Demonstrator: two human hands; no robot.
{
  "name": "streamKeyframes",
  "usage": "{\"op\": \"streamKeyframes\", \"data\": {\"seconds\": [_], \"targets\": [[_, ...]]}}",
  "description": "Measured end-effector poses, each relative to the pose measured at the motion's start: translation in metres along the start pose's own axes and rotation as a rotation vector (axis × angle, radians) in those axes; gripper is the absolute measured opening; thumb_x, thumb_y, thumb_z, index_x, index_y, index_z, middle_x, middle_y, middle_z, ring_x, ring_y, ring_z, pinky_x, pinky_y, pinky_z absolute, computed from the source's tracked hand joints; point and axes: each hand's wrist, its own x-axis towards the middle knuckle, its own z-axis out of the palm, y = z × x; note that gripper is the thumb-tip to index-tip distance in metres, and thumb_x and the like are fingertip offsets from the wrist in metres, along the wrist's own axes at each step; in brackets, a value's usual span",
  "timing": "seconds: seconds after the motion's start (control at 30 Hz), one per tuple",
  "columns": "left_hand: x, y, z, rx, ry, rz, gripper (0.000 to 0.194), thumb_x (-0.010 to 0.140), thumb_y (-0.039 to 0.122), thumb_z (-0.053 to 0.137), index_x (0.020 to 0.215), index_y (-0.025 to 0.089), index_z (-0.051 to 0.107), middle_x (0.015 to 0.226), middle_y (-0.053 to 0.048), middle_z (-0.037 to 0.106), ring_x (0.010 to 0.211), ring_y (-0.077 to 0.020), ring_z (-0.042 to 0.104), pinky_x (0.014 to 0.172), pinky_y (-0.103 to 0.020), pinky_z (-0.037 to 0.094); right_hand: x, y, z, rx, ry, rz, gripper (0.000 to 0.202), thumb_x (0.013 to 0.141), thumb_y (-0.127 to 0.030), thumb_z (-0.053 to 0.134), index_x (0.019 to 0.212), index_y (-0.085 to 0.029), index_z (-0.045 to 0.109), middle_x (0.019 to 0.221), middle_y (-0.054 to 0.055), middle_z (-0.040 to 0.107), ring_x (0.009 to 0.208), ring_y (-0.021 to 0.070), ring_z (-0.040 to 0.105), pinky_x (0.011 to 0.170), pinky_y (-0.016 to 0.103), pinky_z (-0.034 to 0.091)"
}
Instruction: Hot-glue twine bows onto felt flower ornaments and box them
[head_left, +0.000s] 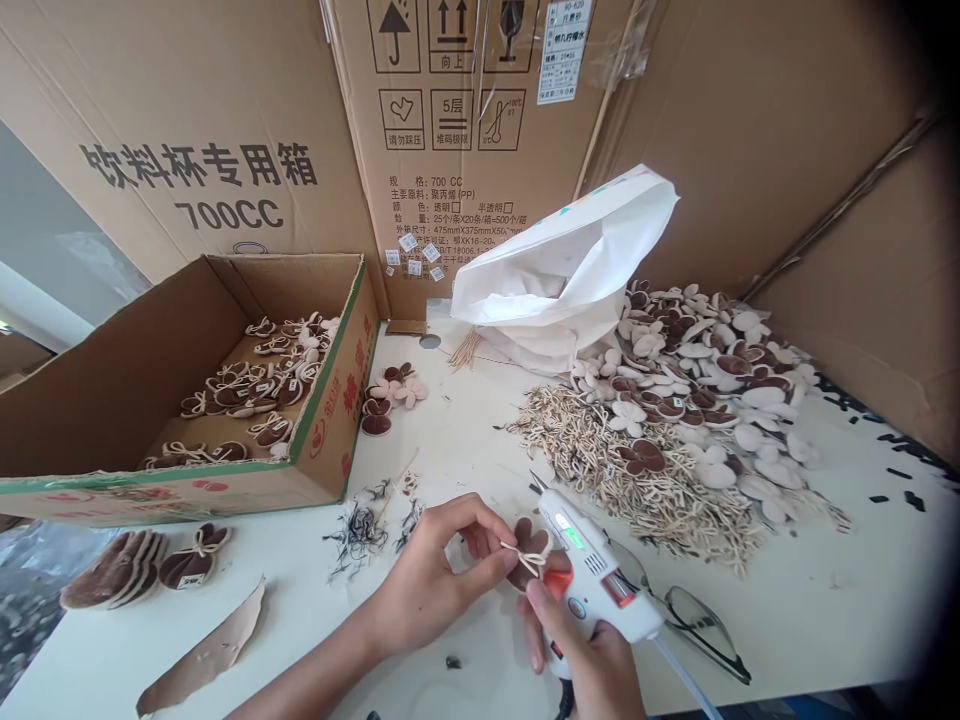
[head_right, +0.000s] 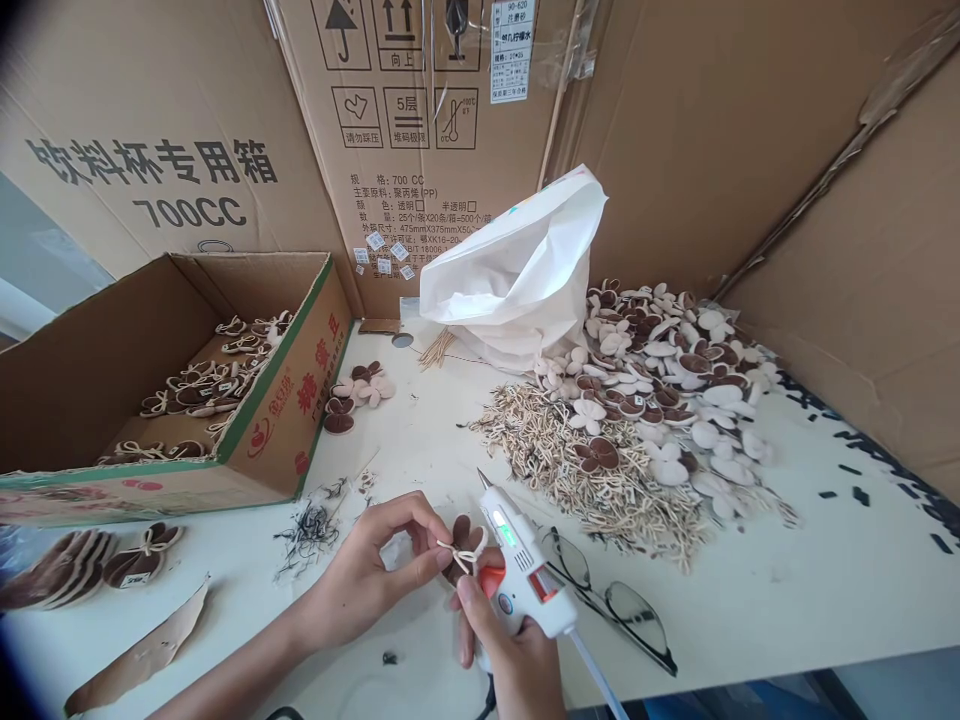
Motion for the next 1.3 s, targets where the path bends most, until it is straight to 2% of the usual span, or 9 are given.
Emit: {"op": "streamKeyframes", "data": {"seconds": [0.13, 0.3, 0.43, 0.57, 0.73, 0.9, 1.13, 1.2, 1.3], "targets": [[0.0, 0.003, 0.0, 0.003, -0.025, -0.002, 0.007, 0.101, 0.026, 0.074, 0.106, 0.022, 0.073, 0.089, 0.0, 0.075, 0.082, -0.0155, 0.064, 0.083, -0.028, 0.051, 0.0, 0.0, 0.0, 0.021, -0.046, -0.001, 0.045, 0.086, -0.056, 0.093, 0.105, -0.022, 0.071, 0.07, 0.001, 0.076, 0.048, 0.0149, 0.055, 0.058, 0.032, 0.044], [0.0, 0.006, 0.0, 0.038, -0.103, -0.034, 0.012, 0.105, 0.031, 0.07, 0.113, 0.022, 0.07, 0.093, -0.001, 0.076, 0.086, -0.0169, 0.068, 0.085, -0.03, 0.054, 0.001, -0.001, -0.002, -0.009, -0.086, -0.022, 0.042, 0.089, -0.059, 0.09, 0.092, -0.022, 0.07, 0.07, 0.0, 0.073, 0.048, 0.0129, 0.055, 0.06, 0.031, 0.042], [0.0, 0.004, 0.0, 0.043, -0.127, -0.042, 0.012, 0.107, 0.033, 0.068, 0.113, 0.022, 0.07, 0.098, -0.002, 0.076, 0.087, -0.0174, 0.07, 0.085, -0.031, 0.056, 0.001, 0.0, -0.003, -0.026, -0.09, -0.029, 0.042, 0.089, -0.06, 0.088, 0.091, -0.021, 0.071, 0.074, 0.002, 0.075, 0.048, 0.012, 0.056, 0.059, 0.03, 0.041], [-0.001, -0.001, 0.0, 0.082, -0.067, 0.009, 0.012, 0.102, 0.026, 0.072, 0.113, 0.025, 0.067, 0.114, -0.004, 0.071, 0.097, -0.0194, 0.067, 0.088, -0.034, 0.055, 0.001, -0.001, -0.002, -0.027, -0.086, -0.032, 0.042, 0.089, -0.059, 0.089, 0.093, -0.021, 0.072, 0.072, 0.001, 0.074, 0.047, 0.0109, 0.054, 0.056, 0.029, 0.04], [-0.004, -0.008, 0.0, 0.098, 0.047, -0.055, 0.041, 0.092, 0.026, 0.083, 0.123, 0.028, 0.057, 0.105, 0.0, 0.061, 0.089, -0.0181, 0.058, 0.089, -0.036, 0.051, 0.001, -0.002, -0.001, -0.019, -0.086, -0.031, 0.043, 0.088, -0.06, 0.089, 0.089, -0.021, 0.069, 0.067, 0.0, 0.071, 0.046, 0.0114, 0.052, 0.056, 0.029, 0.039], [-0.004, -0.013, 0.002, 0.055, 0.114, -0.022, 0.062, 0.084, 0.033, 0.094, 0.127, 0.03, 0.049, 0.113, -0.001, 0.055, 0.092, -0.0175, 0.056, 0.085, -0.033, 0.051, 0.0, -0.001, 0.001, -0.069, -0.05, -0.047, 0.045, 0.084, -0.06, 0.092, 0.097, -0.022, 0.071, 0.045, -0.008, 0.054, 0.047, 0.0161, 0.048, 0.062, 0.034, 0.047], [-0.003, -0.016, 0.003, 0.039, 0.134, 0.038, 0.057, 0.086, 0.04, 0.094, 0.121, 0.028, 0.051, 0.109, -0.001, 0.055, 0.091, -0.0177, 0.055, 0.081, -0.032, 0.048, -0.001, -0.004, 0.005, -0.1, -0.02, -0.036, 0.043, 0.084, -0.06, 0.091, 0.089, -0.023, 0.069, 0.046, -0.008, 0.054, 0.045, 0.0145, 0.047, 0.058, 0.032, 0.041], [-0.004, -0.013, 0.001, -0.007, 0.136, 0.069, 0.043, 0.095, 0.046, 0.084, 0.119, 0.027, 0.054, 0.106, -0.001, 0.056, 0.09, -0.0183, 0.056, 0.082, -0.033, 0.049, -0.001, -0.004, 0.005, -0.089, -0.001, -0.033, 0.044, 0.083, -0.061, 0.091, 0.087, -0.023, 0.068, 0.047, -0.008, 0.054, 0.045, 0.0139, 0.047, 0.057, 0.031, 0.04], [-0.002, -0.007, -0.003, 0.003, 0.241, 0.101, 0.026, 0.108, 0.048, 0.066, 0.103, 0.024, 0.058, 0.093, -0.001, 0.058, 0.083, -0.0182, 0.055, 0.079, -0.033, 0.048, -0.002, -0.004, 0.005, -0.061, 0.023, -0.035, 0.044, 0.083, -0.06, 0.092, 0.09, -0.024, 0.068, 0.046, -0.008, 0.055, 0.045, 0.0137, 0.047, 0.057, 0.03, 0.041]]}}
